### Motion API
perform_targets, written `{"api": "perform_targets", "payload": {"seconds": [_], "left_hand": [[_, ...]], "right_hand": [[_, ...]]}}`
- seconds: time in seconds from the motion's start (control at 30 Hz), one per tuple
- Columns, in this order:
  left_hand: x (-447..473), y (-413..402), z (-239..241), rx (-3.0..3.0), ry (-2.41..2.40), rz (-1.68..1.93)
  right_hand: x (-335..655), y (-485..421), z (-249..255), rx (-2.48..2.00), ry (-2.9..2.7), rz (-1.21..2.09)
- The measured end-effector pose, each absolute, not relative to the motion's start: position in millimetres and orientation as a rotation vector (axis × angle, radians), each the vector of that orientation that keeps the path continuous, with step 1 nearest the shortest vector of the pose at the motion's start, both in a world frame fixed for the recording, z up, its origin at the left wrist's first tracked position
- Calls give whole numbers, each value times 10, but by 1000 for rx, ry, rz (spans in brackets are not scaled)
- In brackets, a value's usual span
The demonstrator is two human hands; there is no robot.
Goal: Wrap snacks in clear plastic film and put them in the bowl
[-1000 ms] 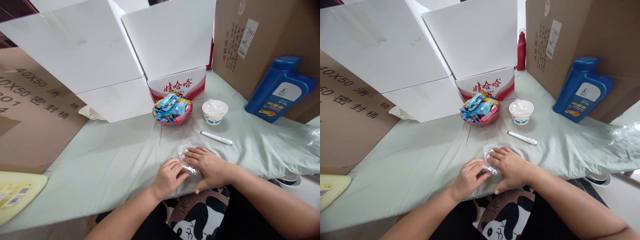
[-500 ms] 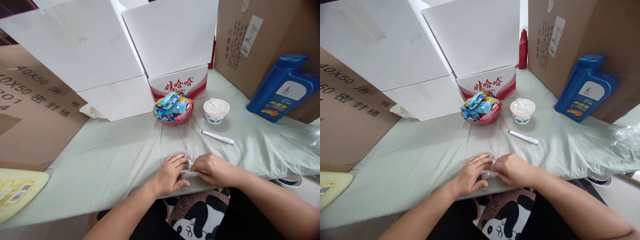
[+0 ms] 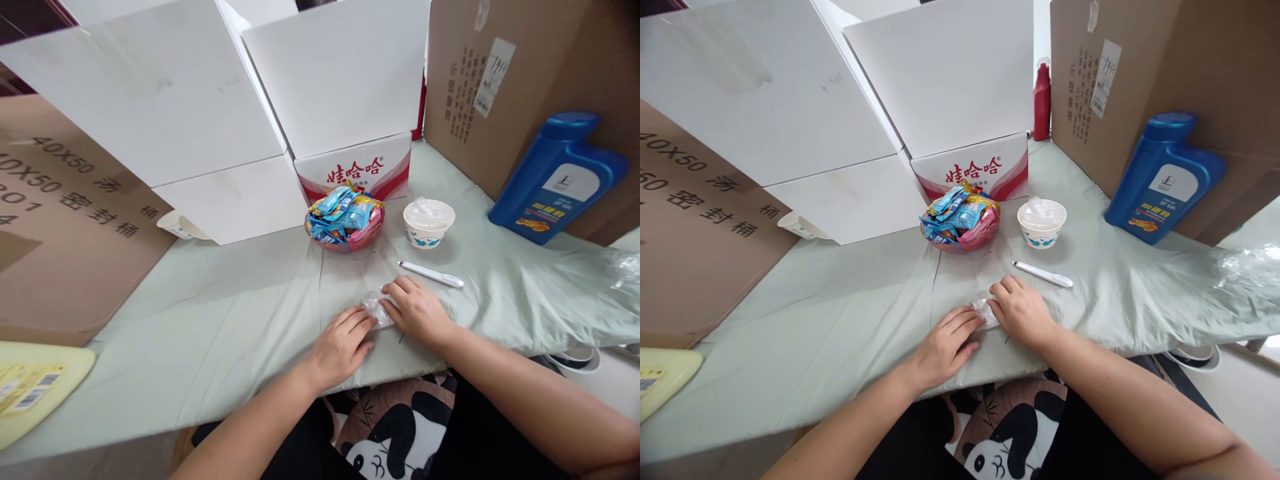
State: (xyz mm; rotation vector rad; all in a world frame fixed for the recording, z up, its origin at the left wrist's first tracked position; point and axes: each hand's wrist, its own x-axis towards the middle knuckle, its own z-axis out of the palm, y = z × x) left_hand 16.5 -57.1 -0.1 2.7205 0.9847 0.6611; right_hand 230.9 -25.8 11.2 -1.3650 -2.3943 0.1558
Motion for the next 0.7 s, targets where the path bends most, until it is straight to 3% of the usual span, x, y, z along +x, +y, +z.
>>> {"api": "perform_targets", "payload": {"seconds": [0.13,0.37,0.53,0.7], "left_hand": [[194,-589,28,2658,1090,684],[159,-549,-28,2735,1166,788],[103,-532,-69,2656,1227,814],[66,-509,-71,2689,1102,782]], "right_hand": [[2295,-270,-27,-929,-2543,176],[2192,-289,-113,-1002,-2648,215],[2380,-134,118,-934,-2614,264],[2936,444,709,-1340,-2118,-193]]}}
